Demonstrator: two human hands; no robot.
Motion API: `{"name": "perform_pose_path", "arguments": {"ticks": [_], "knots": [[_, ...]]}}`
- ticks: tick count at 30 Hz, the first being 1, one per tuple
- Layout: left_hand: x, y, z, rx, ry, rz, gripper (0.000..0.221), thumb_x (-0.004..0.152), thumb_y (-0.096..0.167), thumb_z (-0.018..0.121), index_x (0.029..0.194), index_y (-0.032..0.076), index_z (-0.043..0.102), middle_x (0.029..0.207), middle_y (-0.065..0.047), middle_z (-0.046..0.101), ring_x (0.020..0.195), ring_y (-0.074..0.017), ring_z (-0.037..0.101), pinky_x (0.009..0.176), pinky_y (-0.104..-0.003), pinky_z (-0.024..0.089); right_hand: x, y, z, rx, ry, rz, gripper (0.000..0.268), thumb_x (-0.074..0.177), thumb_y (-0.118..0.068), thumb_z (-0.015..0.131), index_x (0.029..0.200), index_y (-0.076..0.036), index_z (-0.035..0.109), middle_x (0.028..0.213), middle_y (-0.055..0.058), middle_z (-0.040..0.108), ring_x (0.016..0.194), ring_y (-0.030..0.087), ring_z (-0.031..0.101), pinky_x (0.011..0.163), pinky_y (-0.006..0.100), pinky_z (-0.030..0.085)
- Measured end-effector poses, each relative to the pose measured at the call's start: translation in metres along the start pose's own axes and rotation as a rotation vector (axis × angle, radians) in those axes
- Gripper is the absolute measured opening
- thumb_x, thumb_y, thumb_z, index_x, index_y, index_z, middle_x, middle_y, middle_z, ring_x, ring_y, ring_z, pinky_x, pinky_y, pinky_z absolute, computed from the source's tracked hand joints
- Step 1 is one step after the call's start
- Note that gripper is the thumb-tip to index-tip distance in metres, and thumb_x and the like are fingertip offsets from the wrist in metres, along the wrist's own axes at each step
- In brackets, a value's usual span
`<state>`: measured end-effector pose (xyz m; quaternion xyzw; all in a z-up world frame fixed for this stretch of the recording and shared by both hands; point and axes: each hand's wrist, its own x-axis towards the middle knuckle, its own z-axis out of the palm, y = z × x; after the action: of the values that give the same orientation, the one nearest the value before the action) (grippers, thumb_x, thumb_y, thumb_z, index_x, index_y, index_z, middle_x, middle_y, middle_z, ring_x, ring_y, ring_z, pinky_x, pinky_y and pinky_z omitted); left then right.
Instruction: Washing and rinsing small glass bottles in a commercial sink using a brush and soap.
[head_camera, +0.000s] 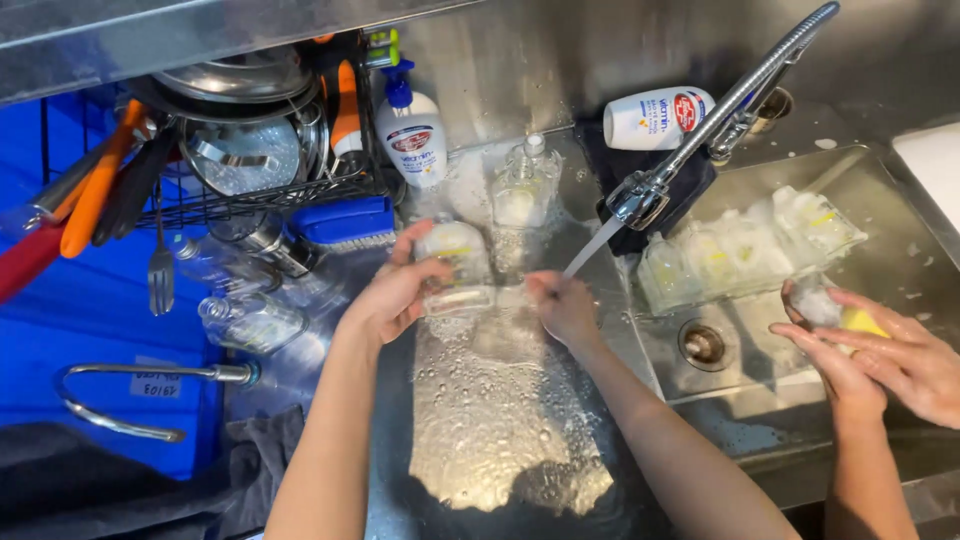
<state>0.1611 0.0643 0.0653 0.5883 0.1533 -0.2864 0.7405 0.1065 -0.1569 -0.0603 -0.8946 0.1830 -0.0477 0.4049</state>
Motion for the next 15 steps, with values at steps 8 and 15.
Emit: {"name": "perform_pose_path", "arguments": {"ticks": [8,15], "knots": [[0.031,-0.038,-0.045,0.575,0.159,0.235,0.066,0.093,0.017,0.07,0.151,0.01,0.039,0.11,-0.018,0.068,0.091,-0.0231,0.064,0.079,-0.041,0.055,0.092,-0.034,0.006,0.328,0.316,-0.342,0.093,0.072,-0.039,0.094,0.146,-0.016,0.044,0.122,0.009,0.049,0.117,0.035,0.057,0.103,0.048,0.048],[0.02,-0.052,-0.042,1.001,0.438,0.437,0.049,0.088,0.044,0.071,0.132,0.023,0.064,0.119,-0.01,0.066,0.113,-0.0393,0.064,0.102,-0.056,0.048,0.089,0.002,0.022,0.551,0.388,-0.393,0.058,0.078,-0.026,0.094,0.122,-0.016,0.058,0.115,0.004,0.063,0.116,0.018,0.061,0.105,0.035,0.044]]}}
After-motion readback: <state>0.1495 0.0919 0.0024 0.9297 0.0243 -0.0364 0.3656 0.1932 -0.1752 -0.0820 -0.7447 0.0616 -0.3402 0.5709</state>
